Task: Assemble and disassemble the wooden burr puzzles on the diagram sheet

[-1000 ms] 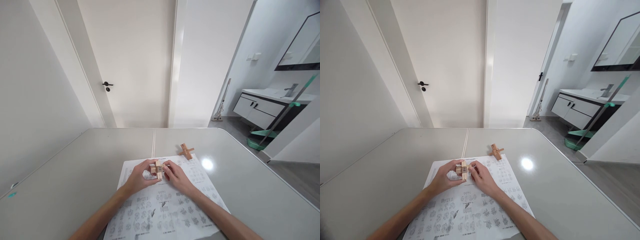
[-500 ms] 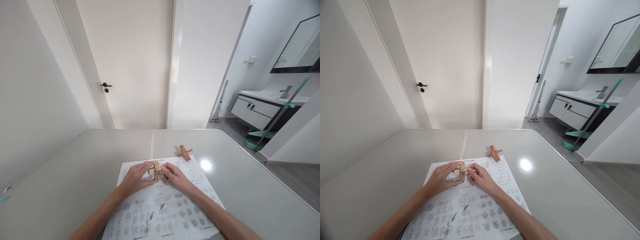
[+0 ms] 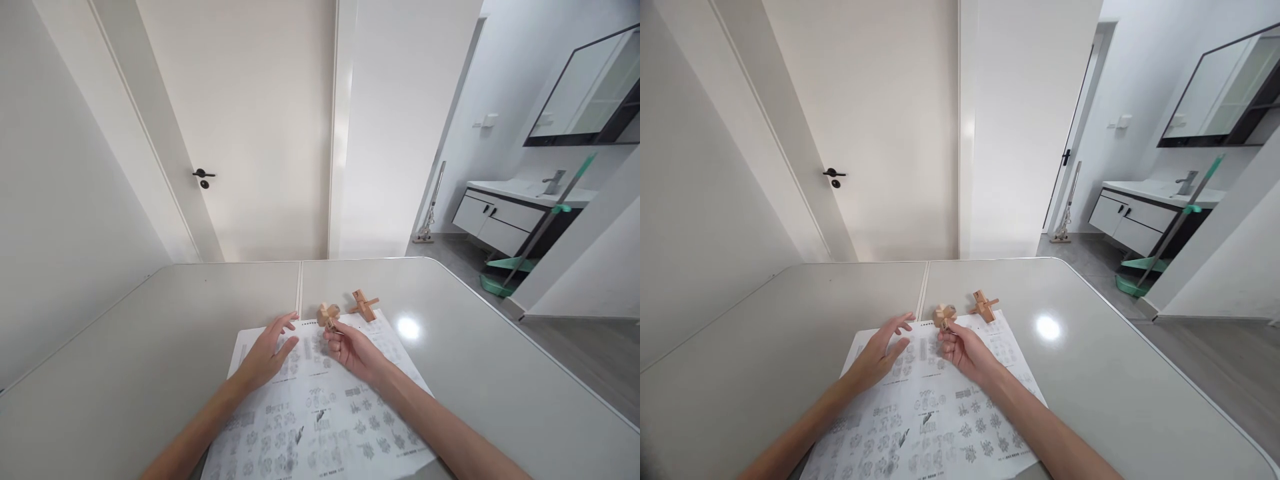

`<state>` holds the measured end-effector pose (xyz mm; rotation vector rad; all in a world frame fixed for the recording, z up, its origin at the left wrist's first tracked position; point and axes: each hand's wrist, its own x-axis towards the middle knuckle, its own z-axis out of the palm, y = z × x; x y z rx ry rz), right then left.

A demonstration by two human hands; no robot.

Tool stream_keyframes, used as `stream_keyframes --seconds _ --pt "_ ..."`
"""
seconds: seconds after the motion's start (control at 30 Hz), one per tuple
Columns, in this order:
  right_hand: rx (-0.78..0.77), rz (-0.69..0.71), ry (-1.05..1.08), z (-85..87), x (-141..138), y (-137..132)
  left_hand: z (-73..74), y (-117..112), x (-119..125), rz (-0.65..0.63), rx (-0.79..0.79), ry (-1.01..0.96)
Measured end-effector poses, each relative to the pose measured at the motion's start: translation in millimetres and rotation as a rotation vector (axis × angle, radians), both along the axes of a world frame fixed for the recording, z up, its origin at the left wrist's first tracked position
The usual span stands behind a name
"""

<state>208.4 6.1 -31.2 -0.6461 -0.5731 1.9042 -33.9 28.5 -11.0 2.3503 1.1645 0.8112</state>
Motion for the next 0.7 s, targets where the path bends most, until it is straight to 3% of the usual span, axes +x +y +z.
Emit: stream_keyframes --seconds 0.13,0.33,0.47,0.7 --pt "-0.045 -0.134 0.079 -9.0 3.2 8.1 -1.3 -1.7 0.8 -0.086 0.032 0.094" --pt "0.040 -0.232 0.018 -21.6 6.7 15.4 -4.1 -3.9 4.1 -0.155 0.162 0.236" --pt "-0.032 -0.189 0.033 -15.8 3.3 10.0 -9.0 0.5 2.1 -0.106 0.224 0.245" --pt "0.111 -0.017 -0.140 -7.1 -2.9 -2.5 -17.7 13.5 -7.8 0.083 0.302 0.259"
